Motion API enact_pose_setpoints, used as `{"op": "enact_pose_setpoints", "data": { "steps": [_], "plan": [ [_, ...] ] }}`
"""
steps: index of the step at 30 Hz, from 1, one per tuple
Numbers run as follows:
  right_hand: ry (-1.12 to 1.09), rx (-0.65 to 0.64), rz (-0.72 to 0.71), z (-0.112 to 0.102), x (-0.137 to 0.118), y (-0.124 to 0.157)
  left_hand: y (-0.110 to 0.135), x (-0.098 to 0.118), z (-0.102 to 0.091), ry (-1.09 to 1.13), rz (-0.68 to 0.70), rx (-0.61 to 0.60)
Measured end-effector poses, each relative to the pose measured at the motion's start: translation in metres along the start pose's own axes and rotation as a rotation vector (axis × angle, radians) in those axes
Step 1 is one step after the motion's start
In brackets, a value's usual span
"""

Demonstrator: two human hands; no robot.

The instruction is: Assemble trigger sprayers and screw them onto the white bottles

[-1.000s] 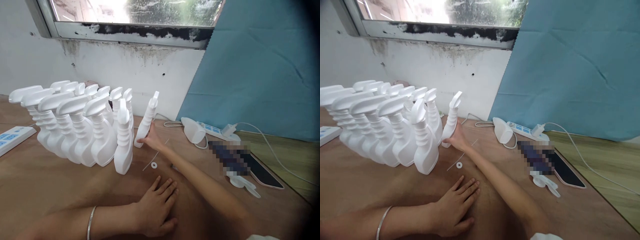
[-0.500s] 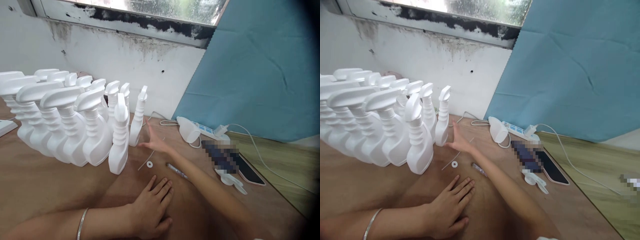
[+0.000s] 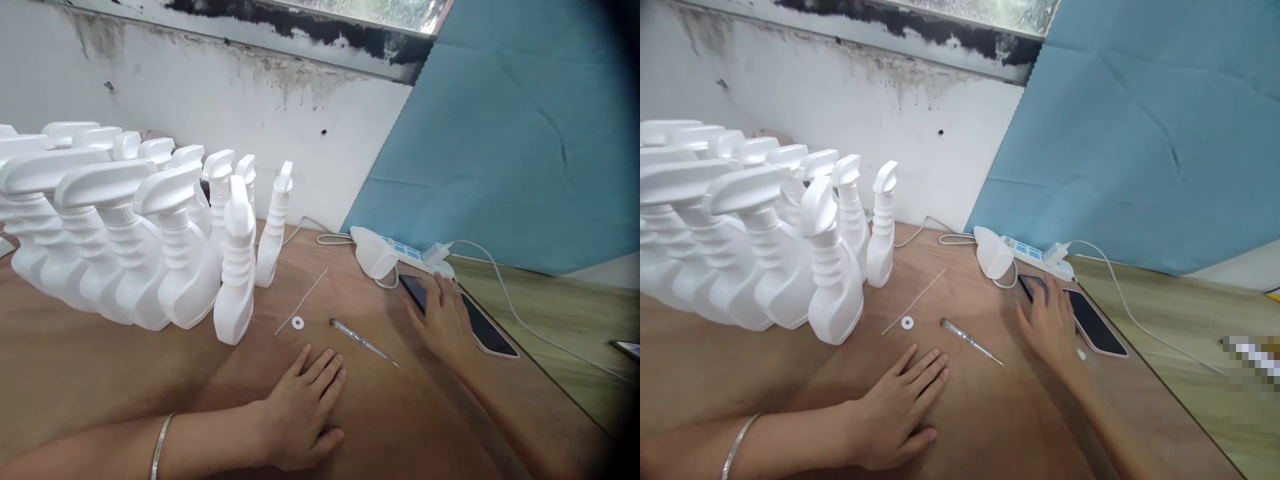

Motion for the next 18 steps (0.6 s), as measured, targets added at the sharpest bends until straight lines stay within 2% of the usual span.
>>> {"op": "enact_pose_setpoints", "data": {
  "steps": [4, 8, 11, 13, 18],
  "plan": [
    [0.04, 0.003, -0.02, -0.013, 0.018, 0.077, 0.0, -0.003, 0.0, 0.027, -0.026, 0.013],
    [-0.08, -0.081, -0.064, -0.015, 0.03, 0.117, 0.0, -0.018, -0.001, -0.036, -0.18, 0.105],
    [-0.154, -0.086, -0.032, -0.021, 0.028, 0.124, 0.003, -0.036, -0.002, -0.1, -0.355, 0.172],
    [-0.215, -0.051, -0.052, -0.027, 0.014, 0.121, 0.005, -0.043, -0.002, -0.132, -0.415, 0.196],
    [-0.284, 0.068, -0.075, -0.044, -0.023, 0.103, 0.002, -0.033, -0.007, -0.234, -0.34, 0.224]
  ]
}}
Point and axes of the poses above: each hand's wrist, its own y-axis away from the middle knuckle, its own z-axis out of the palm, x = y × z, the point moved 9 cm from there along -y, towards the middle knuckle, and after that the axes turned 1 degree about -z, right-handed, at the moved point
